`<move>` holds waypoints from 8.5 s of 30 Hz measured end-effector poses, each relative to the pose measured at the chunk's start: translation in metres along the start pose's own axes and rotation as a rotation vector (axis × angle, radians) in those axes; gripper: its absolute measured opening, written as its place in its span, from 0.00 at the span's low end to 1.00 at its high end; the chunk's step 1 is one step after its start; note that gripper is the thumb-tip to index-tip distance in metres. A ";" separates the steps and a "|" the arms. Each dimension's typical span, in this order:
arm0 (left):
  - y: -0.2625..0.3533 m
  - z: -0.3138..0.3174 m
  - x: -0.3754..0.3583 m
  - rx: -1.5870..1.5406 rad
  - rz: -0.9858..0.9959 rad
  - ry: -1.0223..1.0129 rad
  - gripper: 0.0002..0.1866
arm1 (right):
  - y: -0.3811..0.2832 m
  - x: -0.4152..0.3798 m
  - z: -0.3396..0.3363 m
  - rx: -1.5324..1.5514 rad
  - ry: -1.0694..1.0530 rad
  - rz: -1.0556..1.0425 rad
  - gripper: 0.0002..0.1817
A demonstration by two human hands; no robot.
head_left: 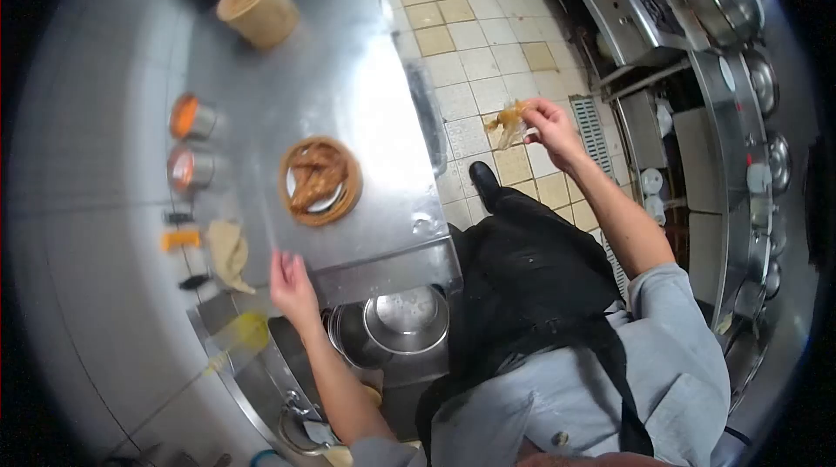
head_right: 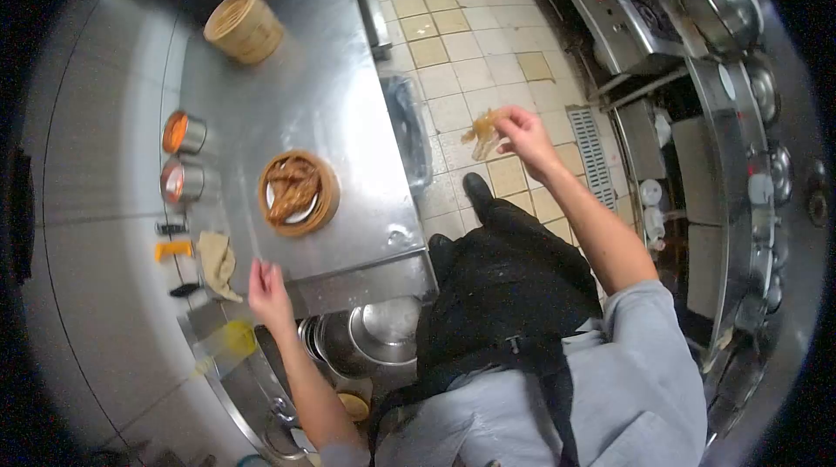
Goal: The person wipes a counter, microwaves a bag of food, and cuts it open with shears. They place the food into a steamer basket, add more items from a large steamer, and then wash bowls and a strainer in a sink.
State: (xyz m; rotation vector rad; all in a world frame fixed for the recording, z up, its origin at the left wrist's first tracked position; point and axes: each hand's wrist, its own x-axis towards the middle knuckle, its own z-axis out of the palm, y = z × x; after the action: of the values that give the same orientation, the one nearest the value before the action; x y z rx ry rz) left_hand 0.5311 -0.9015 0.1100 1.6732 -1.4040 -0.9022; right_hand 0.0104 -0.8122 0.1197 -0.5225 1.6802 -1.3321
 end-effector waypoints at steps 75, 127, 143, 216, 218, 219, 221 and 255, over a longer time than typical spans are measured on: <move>0.066 0.061 0.078 0.626 0.544 0.004 0.09 | -0.054 0.052 0.284 -1.105 -1.067 -0.891 0.13; -0.013 -0.026 0.129 0.667 0.201 0.554 0.24 | -0.070 0.080 0.319 -0.956 -1.054 -0.839 0.10; 0.107 0.043 0.078 -1.135 -0.177 0.634 0.27 | -0.039 -0.008 0.467 -0.513 -1.263 -1.086 0.24; 0.116 0.095 0.058 0.738 0.227 0.091 0.26 | -0.103 0.104 0.098 -0.732 -1.025 -0.580 0.13; 0.123 0.100 0.044 0.766 0.295 0.174 0.33 | -0.108 0.115 0.080 -0.724 -1.011 -0.600 0.13; 0.126 0.103 0.034 0.760 0.241 0.158 0.39 | -0.109 0.120 0.073 -0.712 -1.006 -0.609 0.13; 0.128 0.112 0.026 0.766 0.188 0.156 0.46 | -0.106 0.131 0.053 -0.674 -0.974 -0.565 0.13; 0.203 -0.324 -0.649 1.107 0.124 2.034 0.10 | 0.105 -0.143 0.192 -0.371 -1.328 -0.359 0.15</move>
State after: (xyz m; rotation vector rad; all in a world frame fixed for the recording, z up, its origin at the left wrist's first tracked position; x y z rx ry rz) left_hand 0.6295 -0.2465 0.4687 1.7970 -0.2660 1.6899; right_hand 0.2652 -0.7713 0.0751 -1.5500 0.6797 -0.5446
